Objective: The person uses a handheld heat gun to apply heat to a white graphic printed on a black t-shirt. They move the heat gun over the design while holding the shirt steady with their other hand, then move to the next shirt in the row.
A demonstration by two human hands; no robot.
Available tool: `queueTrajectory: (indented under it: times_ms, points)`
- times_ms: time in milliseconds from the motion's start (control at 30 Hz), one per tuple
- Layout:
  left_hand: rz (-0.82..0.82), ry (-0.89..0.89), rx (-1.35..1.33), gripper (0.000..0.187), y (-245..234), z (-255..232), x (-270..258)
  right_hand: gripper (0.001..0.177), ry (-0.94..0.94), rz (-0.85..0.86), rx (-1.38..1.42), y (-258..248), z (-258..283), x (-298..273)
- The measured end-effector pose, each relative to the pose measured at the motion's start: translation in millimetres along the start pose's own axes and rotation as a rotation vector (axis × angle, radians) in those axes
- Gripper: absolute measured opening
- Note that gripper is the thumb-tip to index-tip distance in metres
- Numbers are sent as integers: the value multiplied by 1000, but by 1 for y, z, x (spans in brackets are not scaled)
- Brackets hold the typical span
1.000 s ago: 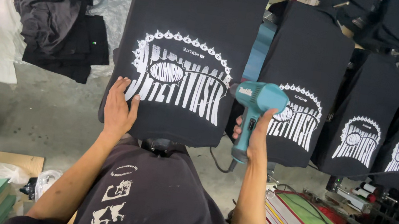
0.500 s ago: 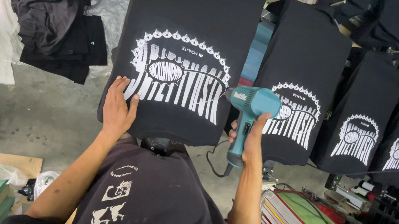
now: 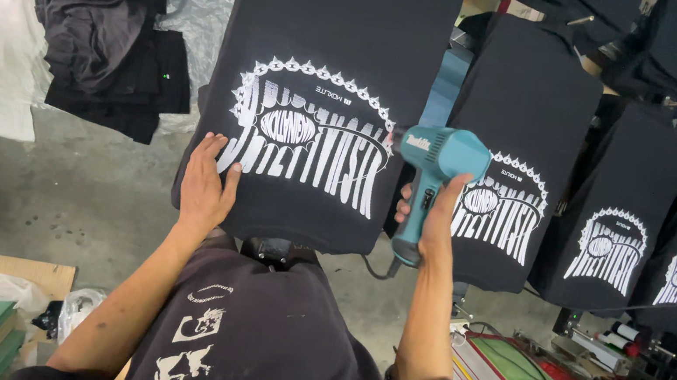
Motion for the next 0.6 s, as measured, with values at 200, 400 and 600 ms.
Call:
queueTrajectory:
  times_ms: [200, 400, 600]
  points:
    - [14, 25, 21, 42, 0, 0, 0, 84, -8, -16, -23, -9, -21, -4]
    - [13, 46, 9, 41, 1, 3, -2, 88, 44, -14, -57, -1, -19, -36]
    - [10, 72, 30, 39, -2, 0, -3, 90, 93, 16, -52, 0, -24, -51]
Point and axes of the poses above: each hand's wrist, its own x-axis towards the middle knuckle, its own y-axis out of the palm, z = x × y, the point moved 7 cm from there along x, towards the middle knuckle, and after that the axes turned 1 degree about y, right-handed, at the moved point
